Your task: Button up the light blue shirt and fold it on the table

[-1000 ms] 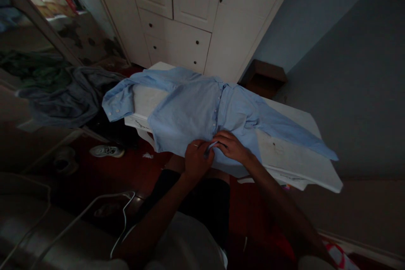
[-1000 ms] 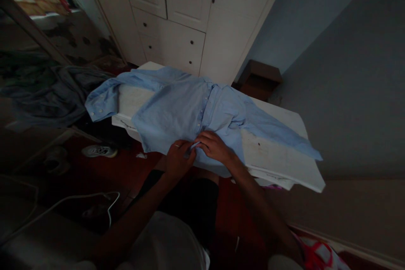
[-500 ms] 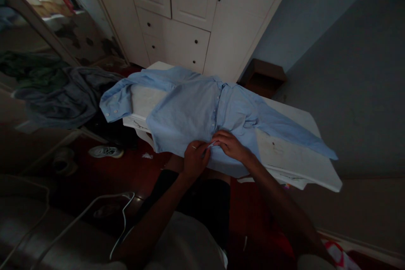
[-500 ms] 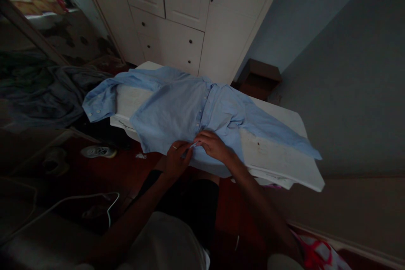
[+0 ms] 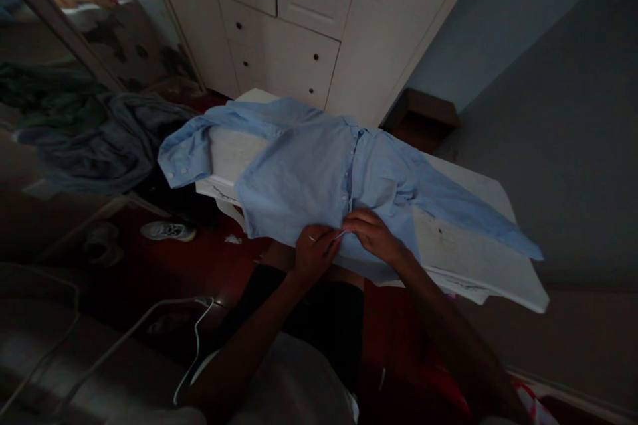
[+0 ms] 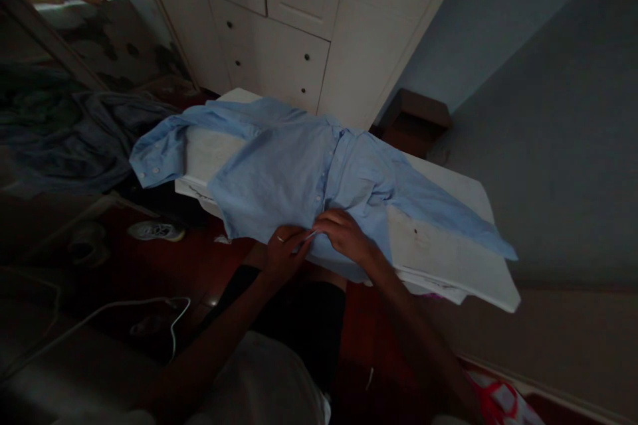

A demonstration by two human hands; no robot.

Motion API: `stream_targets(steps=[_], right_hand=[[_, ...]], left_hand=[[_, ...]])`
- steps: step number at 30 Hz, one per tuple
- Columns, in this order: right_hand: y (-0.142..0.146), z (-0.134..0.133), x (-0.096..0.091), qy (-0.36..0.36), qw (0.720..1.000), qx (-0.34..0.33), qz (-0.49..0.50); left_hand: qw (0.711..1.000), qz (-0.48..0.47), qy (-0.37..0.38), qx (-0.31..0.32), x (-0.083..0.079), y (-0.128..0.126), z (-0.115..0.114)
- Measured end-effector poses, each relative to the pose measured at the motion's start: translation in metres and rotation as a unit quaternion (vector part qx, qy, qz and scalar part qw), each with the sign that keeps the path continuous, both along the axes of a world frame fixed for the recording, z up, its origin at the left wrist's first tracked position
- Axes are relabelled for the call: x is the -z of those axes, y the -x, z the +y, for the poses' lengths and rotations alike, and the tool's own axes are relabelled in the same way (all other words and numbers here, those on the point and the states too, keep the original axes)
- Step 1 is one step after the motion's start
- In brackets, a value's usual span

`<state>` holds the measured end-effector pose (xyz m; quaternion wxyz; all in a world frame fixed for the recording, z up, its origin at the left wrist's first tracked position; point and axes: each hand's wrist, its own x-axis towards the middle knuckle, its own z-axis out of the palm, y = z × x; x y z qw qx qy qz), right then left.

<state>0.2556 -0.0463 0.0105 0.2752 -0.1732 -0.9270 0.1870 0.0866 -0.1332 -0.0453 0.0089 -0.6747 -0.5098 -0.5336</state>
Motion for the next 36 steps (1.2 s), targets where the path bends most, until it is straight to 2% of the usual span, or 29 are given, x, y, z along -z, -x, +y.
stream_targets(steps=[5, 10, 14, 16, 19, 22, 24, 26, 30, 36], right_hand=[[0.0, -0.001, 0.002, -0.005, 1.0, 0.024, -0.006], [0.001, -0.008, -0.004, -0.03, 0.993, 0.117, 0.016], [0.001, -0.031, -0.016, -0.045, 0.98, 0.193, 0.012], [0.002, -0.046, -0.019, 0.028, 0.976, 0.216, 0.022], [0.009, -0.063, -0.017, 0.213, 0.951, 0.222, 0.039], [0.017, -0.069, -0.009, 0.38, 0.888, 0.252, 0.057], [0.021, -0.068, -0.005, 0.454, 0.848, 0.264, 0.073], [0.024, -0.064, -0.003, 0.497, 0.822, 0.259, 0.1], [0.024, -0.057, -0.005, 0.55, 0.791, 0.236, 0.128], [0.024, -0.051, -0.009, 0.568, 0.78, 0.242, 0.103]], left_hand=[[1.0, -0.02, -0.001, -0.01, 0.002, -0.001, 0.001], [0.999, -0.034, -0.009, -0.034, 0.003, -0.002, -0.001], [0.997, -0.057, -0.022, -0.038, 0.003, -0.005, -0.003], [0.997, -0.074, -0.011, -0.036, 0.003, -0.006, -0.004], [0.995, -0.095, 0.01, -0.038, 0.004, -0.008, -0.005], [0.993, -0.116, 0.016, -0.034, 0.005, -0.01, -0.005], [0.992, -0.124, 0.019, -0.027, 0.006, -0.011, -0.005], [0.991, -0.129, 0.023, -0.025, 0.007, -0.012, -0.005], [0.991, -0.13, 0.022, -0.021, 0.008, -0.011, -0.005], [0.988, -0.149, 0.039, 0.013, 0.003, -0.007, -0.006]])
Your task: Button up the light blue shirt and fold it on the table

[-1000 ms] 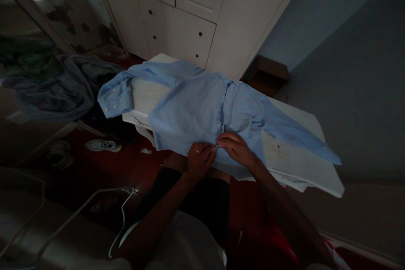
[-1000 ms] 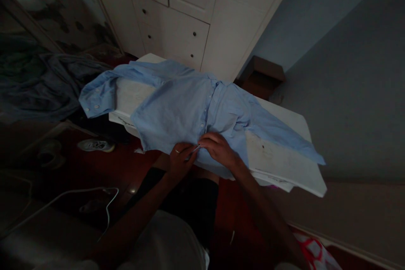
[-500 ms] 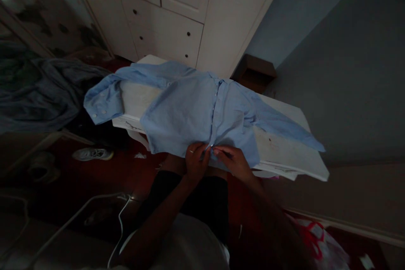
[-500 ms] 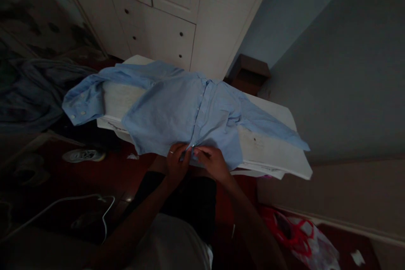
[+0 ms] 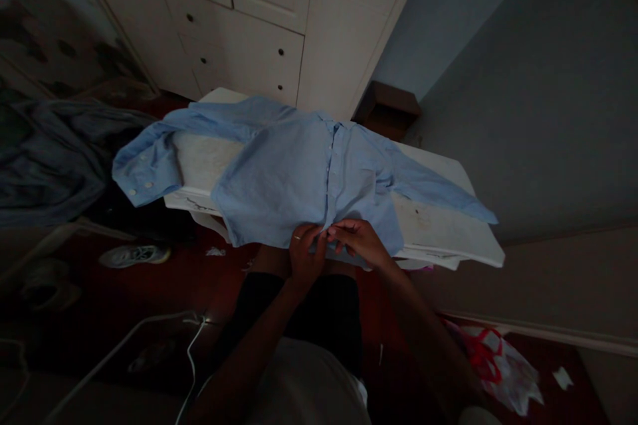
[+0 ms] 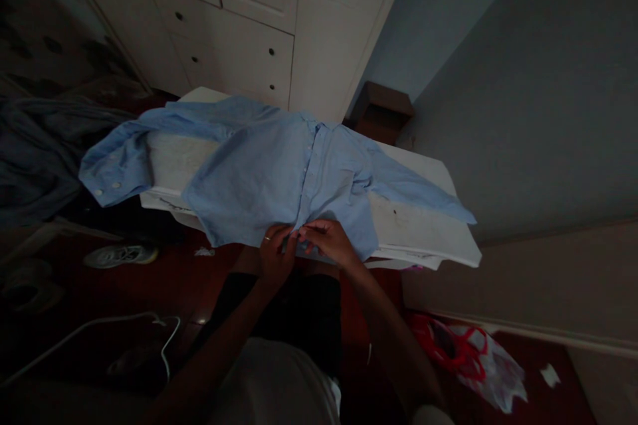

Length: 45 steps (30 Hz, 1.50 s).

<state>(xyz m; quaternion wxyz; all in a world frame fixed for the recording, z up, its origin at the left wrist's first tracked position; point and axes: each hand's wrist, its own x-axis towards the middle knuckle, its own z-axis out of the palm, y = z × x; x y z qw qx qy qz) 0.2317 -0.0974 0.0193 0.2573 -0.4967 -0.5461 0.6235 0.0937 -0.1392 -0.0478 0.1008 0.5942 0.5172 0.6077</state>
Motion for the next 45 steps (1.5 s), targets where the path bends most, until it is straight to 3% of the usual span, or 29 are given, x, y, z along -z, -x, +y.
stream_targets(steps=[16, 21, 35, 45], right_hand=[[0.004, -0.004, 0.002, -0.106, 0.994, -0.002, -0.018], [0.003, -0.006, 0.001, -0.123, 0.992, -0.004, -0.031], [0.002, -0.007, 0.004, -0.121, 0.992, -0.003, -0.031], [-0.01, -0.015, -0.003, -0.198, 0.974, -0.029, -0.104]], left_hand=[[0.989, -0.093, 0.094, 0.059, -0.025, 0.012, 0.005], [0.983, -0.111, 0.138, 0.047, -0.028, 0.013, 0.004], [0.986, -0.072, 0.149, 0.03, -0.028, 0.018, 0.0], [0.982, -0.057, 0.18, 0.026, -0.016, 0.025, -0.005]])
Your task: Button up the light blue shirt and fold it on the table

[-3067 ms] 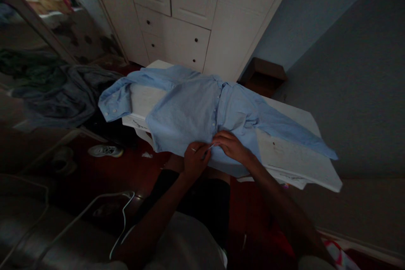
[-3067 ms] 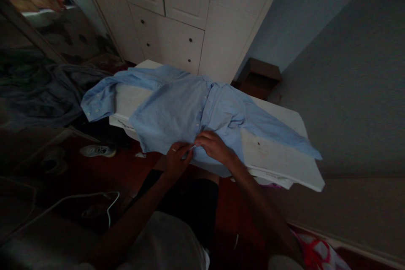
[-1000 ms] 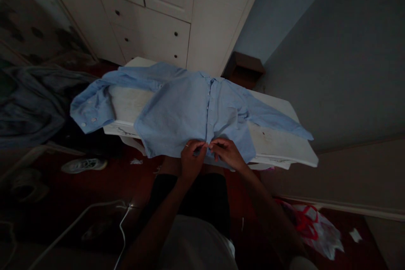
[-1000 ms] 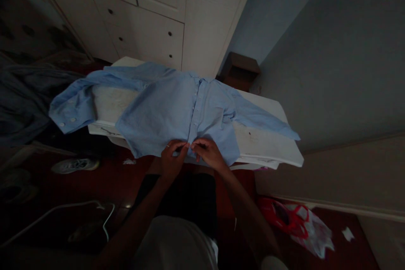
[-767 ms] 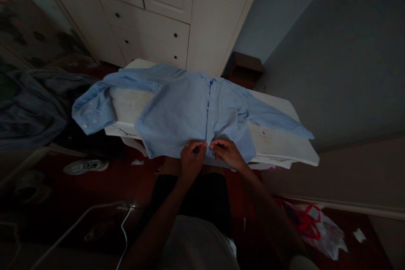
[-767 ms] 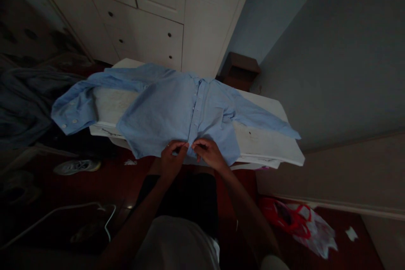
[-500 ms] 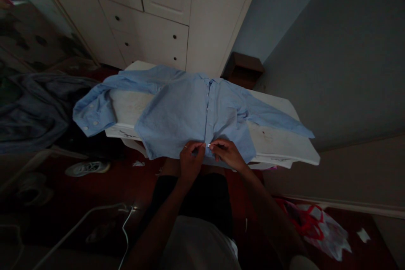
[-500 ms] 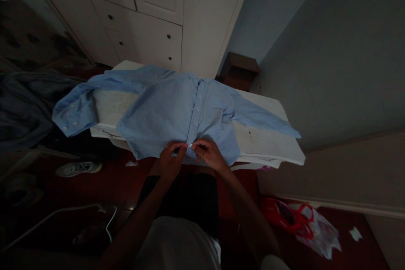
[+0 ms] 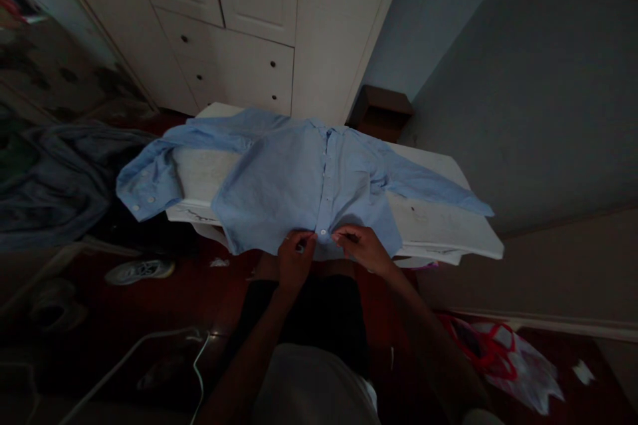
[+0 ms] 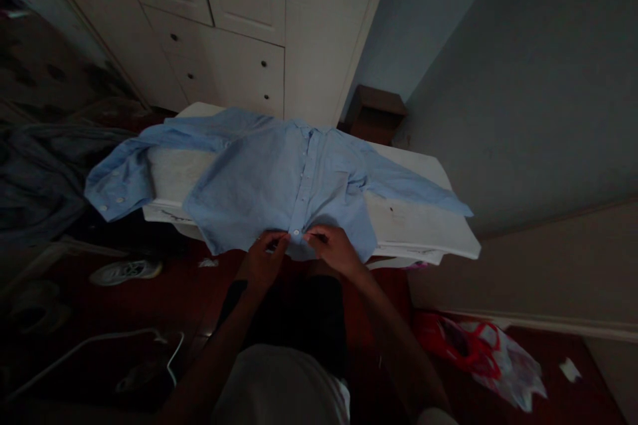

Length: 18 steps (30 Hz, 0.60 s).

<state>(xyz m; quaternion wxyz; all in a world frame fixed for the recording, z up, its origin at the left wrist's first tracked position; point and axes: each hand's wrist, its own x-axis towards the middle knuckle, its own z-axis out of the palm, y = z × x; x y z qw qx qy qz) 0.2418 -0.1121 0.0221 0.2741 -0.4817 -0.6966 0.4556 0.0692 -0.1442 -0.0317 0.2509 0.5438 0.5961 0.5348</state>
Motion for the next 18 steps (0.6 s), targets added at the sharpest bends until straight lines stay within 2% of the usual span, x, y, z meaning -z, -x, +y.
stream_targets(steps=[4, 7, 10, 13, 15, 18], right_hand=[[-0.022, -0.007, -0.004, -0.061, 0.996, 0.017, -0.056], [-0.045, -0.01, -0.001, -0.141, 0.982, 0.092, -0.087], [-0.069, -0.01, 0.007, -0.215, 0.951, 0.184, -0.122], [-0.09, -0.007, 0.016, -0.26, 0.912, 0.263, -0.177], [-0.101, -0.005, 0.019, -0.258, 0.896, 0.3, -0.201], [-0.111, -0.001, 0.017, -0.185, 0.912, 0.313, -0.188]], left_hand=[[1.0, 0.004, 0.004, -0.013, 0.004, 0.006, -0.003], [0.999, 0.019, -0.04, -0.027, 0.001, 0.01, -0.004], [0.996, 0.043, -0.079, -0.002, -0.004, 0.01, -0.003], [0.995, 0.067, -0.065, 0.027, -0.006, 0.007, 0.0], [0.995, 0.074, -0.056, 0.024, -0.005, 0.005, 0.002], [0.995, 0.065, -0.072, -0.004, -0.006, 0.012, 0.006]])
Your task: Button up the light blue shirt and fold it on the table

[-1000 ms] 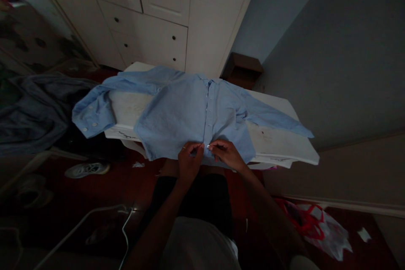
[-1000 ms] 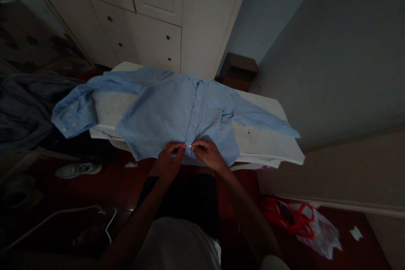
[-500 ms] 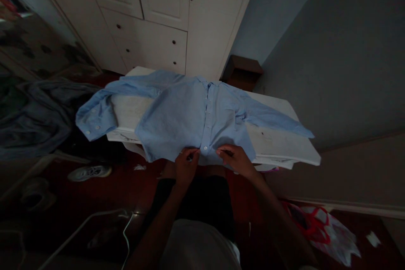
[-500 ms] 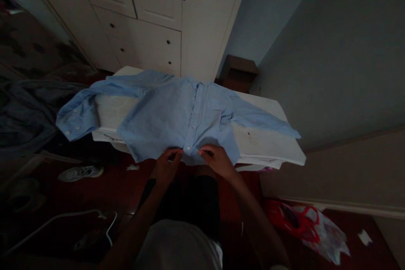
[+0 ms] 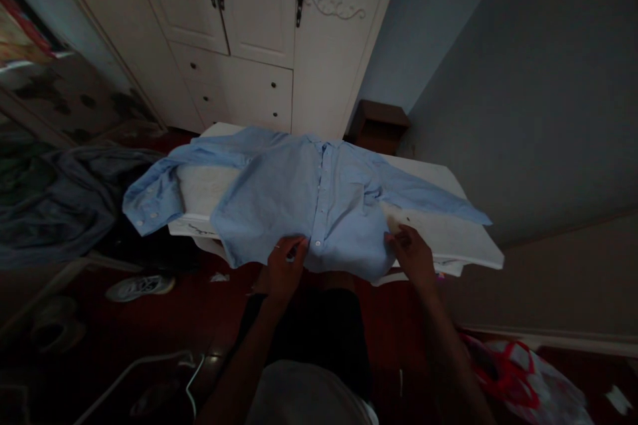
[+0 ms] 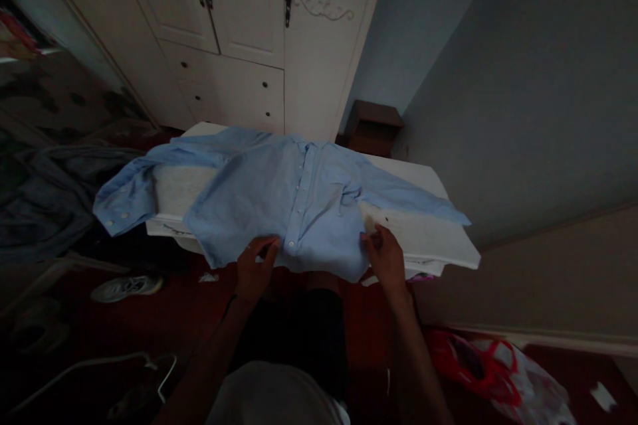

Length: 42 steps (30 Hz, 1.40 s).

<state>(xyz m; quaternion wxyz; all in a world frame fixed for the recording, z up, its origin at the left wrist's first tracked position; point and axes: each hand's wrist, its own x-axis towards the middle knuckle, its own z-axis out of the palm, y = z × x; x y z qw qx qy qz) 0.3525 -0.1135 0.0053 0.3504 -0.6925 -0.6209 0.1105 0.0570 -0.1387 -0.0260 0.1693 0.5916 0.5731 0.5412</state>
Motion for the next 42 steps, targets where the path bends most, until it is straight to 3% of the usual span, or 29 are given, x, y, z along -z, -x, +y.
stream_targets(steps=[3, 6, 12, 18, 24, 28, 32, 37, 42], right_hand=[[-0.004, 0.005, -0.009, 0.056, 0.998, -0.015, 0.034], [-0.006, 0.011, -0.015, 0.084, 0.994, -0.039, 0.053], [-0.031, 0.013, -0.011, 0.146, 0.977, -0.037, 0.15], [-0.044, 0.001, -0.011, 0.156, 0.974, -0.018, 0.166], [-0.04, -0.007, -0.013, 0.109, 0.987, -0.039, 0.112], [-0.044, -0.009, -0.016, 0.081, 0.989, -0.078, 0.094], [-0.033, -0.003, -0.032, 0.047, 0.984, -0.141, 0.098], [0.003, 0.022, -0.058, 0.001, 0.957, -0.281, 0.069], [0.037, 0.06, -0.069, -0.016, 0.913, -0.406, 0.029]], left_hand=[[0.997, 0.01, -0.051, -0.058, -0.005, 0.02, 0.01], [0.982, 0.122, -0.09, -0.115, -0.013, 0.047, 0.028], [0.94, 0.341, 0.021, 0.008, -0.02, 0.09, 0.054], [0.919, 0.391, 0.034, 0.02, -0.019, 0.103, 0.055], [0.923, 0.383, 0.041, 0.016, -0.02, 0.102, 0.055], [0.945, 0.322, 0.052, 0.013, -0.036, 0.09, 0.059], [0.973, 0.224, 0.043, 0.035, -0.054, 0.059, 0.068], [0.958, 0.229, 0.1, 0.143, -0.057, 0.02, 0.085], [0.938, 0.274, 0.135, 0.163, -0.055, 0.012, 0.092]])
